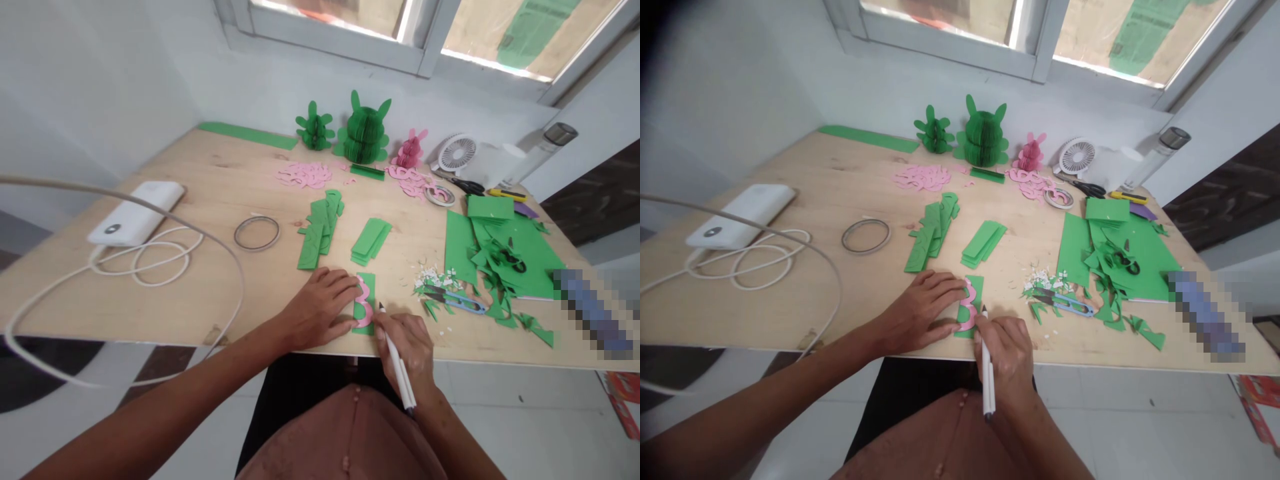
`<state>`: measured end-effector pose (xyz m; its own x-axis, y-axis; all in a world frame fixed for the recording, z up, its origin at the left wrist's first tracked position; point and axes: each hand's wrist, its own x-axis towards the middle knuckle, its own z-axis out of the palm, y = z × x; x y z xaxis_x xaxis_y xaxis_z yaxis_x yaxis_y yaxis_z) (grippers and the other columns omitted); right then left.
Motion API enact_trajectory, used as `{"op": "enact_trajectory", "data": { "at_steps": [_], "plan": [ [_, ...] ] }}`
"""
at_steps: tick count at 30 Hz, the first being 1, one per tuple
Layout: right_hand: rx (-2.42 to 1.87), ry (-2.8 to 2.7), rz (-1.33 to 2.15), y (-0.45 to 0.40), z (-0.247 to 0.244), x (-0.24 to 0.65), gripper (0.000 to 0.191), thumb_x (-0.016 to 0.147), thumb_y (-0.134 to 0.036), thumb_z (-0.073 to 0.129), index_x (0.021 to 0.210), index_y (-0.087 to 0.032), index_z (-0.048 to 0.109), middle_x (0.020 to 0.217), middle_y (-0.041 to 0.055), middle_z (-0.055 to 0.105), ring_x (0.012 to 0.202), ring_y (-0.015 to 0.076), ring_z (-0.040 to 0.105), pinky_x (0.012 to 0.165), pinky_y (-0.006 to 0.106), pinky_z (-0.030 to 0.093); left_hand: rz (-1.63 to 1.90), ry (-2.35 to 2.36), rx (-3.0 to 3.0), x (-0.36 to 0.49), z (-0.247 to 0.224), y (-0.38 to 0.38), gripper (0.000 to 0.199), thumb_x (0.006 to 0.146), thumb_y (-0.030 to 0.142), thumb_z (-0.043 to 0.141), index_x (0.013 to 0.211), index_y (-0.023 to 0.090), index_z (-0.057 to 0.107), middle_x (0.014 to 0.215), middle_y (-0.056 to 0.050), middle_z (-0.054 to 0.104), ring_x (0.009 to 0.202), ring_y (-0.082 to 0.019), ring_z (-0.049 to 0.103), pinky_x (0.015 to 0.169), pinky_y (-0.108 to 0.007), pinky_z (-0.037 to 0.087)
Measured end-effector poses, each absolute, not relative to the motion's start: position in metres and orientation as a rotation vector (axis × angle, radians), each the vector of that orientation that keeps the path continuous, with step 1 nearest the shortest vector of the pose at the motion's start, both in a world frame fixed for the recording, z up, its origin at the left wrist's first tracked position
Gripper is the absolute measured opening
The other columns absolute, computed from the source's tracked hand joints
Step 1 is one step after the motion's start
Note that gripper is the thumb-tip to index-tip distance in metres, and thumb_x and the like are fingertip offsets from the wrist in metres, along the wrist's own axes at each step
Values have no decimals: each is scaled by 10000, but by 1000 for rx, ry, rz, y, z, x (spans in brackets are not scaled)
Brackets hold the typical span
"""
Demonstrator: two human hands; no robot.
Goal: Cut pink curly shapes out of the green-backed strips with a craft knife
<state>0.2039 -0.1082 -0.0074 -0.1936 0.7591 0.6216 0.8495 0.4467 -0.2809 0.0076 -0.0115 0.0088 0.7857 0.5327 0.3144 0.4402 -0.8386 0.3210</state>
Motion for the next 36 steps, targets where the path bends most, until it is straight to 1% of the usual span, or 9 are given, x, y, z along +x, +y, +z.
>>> {"op": "enact_trajectory", "data": {
  "at_steps": [8,17,23,28,36],
  "plan": [
    [-1352,-1969,-157,-108,-7,203,207,934,-131,526,1099,-160,647,811,63,715,765,181,634,732,336,448,588,763,2759,8,9,-12,403,865,377,591,1214,176,566,1312,-79,597,1230,-271,466,1039,-435,296],
    [-1337,-1957,-179,-108,-9,203,196,924,-118,541,1087,-144,648,811,67,718,774,183,644,738,338,452,591,758,2767,7,7,-12,418,865,378,587,1228,172,558,1329,-94,580,1242,-271,463,1042,-436,304],
    [-1331,-1961,-181,-108,-7,203,207,912,-112,558,1094,-144,650,811,63,725,775,184,655,731,335,459,588,762,2773,7,9,-12,409,875,386,573,1223,171,562,1306,-96,594,1233,-268,472,1033,-441,323],
    [-1336,-1957,-175,-108,-6,202,212,915,-112,549,1091,-156,659,814,57,724,776,181,657,741,334,464,577,768,2768,7,8,-12,409,871,382,580,1223,174,562,1320,-93,589,1236,-272,469,1044,-446,307],
    [-1328,-1968,-164,-108,-7,203,210,915,-104,539,1094,-140,643,825,68,717,781,181,643,753,336,461,581,767,2764,7,8,-12,396,882,387,567,1215,171,561,1323,-93,586,1247,-268,462,1053,-437,292]
  ]
}}
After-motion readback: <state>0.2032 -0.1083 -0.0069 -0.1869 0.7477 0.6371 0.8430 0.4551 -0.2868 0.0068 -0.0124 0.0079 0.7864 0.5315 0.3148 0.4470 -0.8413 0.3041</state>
